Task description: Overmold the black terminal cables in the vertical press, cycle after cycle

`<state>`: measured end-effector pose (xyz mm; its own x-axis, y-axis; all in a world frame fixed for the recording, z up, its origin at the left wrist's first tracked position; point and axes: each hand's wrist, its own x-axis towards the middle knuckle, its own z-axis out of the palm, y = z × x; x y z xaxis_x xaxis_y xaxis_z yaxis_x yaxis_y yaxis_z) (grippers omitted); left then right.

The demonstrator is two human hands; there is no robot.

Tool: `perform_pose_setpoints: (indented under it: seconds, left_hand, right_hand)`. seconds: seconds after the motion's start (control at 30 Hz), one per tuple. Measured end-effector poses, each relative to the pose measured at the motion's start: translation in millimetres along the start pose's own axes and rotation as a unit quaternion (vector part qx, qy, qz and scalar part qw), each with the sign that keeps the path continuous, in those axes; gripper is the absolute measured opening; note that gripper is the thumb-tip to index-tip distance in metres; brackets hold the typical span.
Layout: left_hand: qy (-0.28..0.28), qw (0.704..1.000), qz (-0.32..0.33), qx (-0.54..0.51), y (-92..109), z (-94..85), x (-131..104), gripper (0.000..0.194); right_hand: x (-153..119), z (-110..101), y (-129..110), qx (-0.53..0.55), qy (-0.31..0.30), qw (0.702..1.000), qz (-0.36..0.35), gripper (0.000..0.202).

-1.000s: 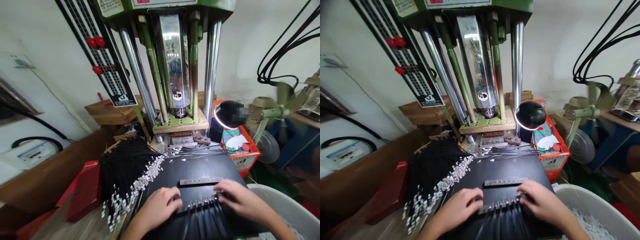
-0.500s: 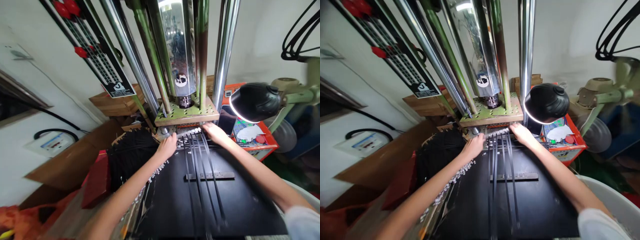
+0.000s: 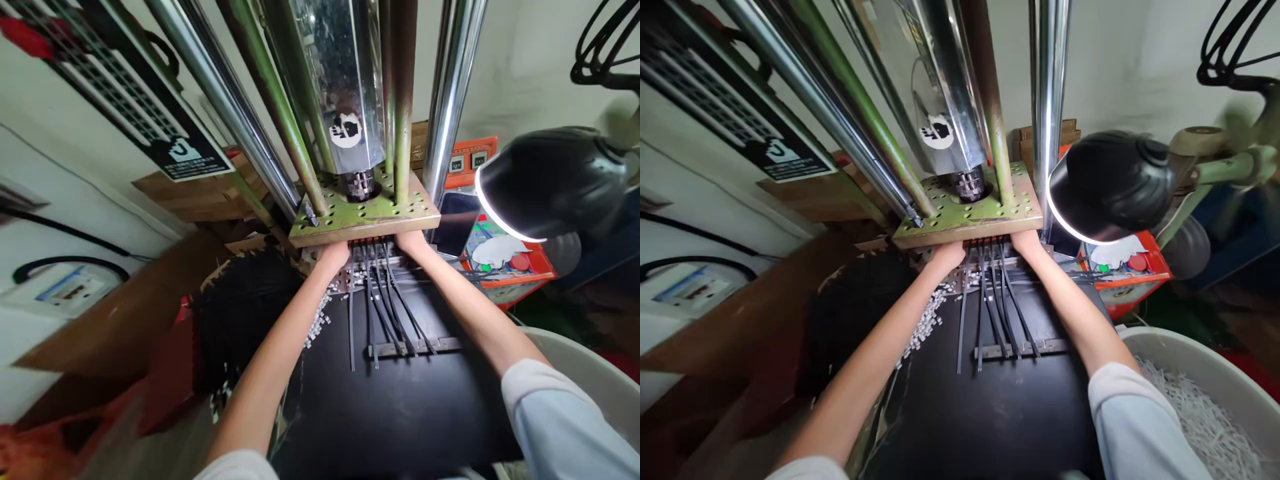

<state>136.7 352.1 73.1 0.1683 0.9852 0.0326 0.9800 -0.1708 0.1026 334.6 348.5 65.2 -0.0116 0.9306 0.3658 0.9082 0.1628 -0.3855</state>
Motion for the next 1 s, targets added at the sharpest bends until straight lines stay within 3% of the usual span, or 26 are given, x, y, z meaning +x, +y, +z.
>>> perform_pose_setpoints:
  seconds: [0.2, 0.37, 0.53, 0.77, 1.0]
  left_hand:
    - [0.06, 0.99, 0.119, 0.036, 41.7, 10.2, -36.0, 0.046]
    - [0.055, 0.985, 0.16, 0.044, 39.5, 10.2, -39.0, 0.046]
    - [0.029, 0.99, 0.132, 0.029, 39.0, 2.6, -37.3, 0.046]
    - [-0.014, 0.995, 0.094, 0.008, 48.2, -9.3, -27.2, 0.041]
    - [-0.065, 0.996, 0.05, -0.016, 51.6, -22.4, -24.0, 0.039]
  right_hand:
    - [-35.7, 6.0, -38.9, -0.1, -0.1, 0.987, -0.074, 0.04]
    - [-50.7, 12.8, -64.0, -0.174, -0.12, 0.974, -0.086, 0.045]
    - [-44.8, 8.0, -73.0, -0.213, -0.154, 0.963, -0.062, 0.05]
    - [-27.8, -11.5, -50.4, -0.201, -0.197, 0.954, -0.1, 0.043]
    - [-22.7, -1.5, -54.9, -0.175, -0.196, 0.963, -0.063, 0.038]
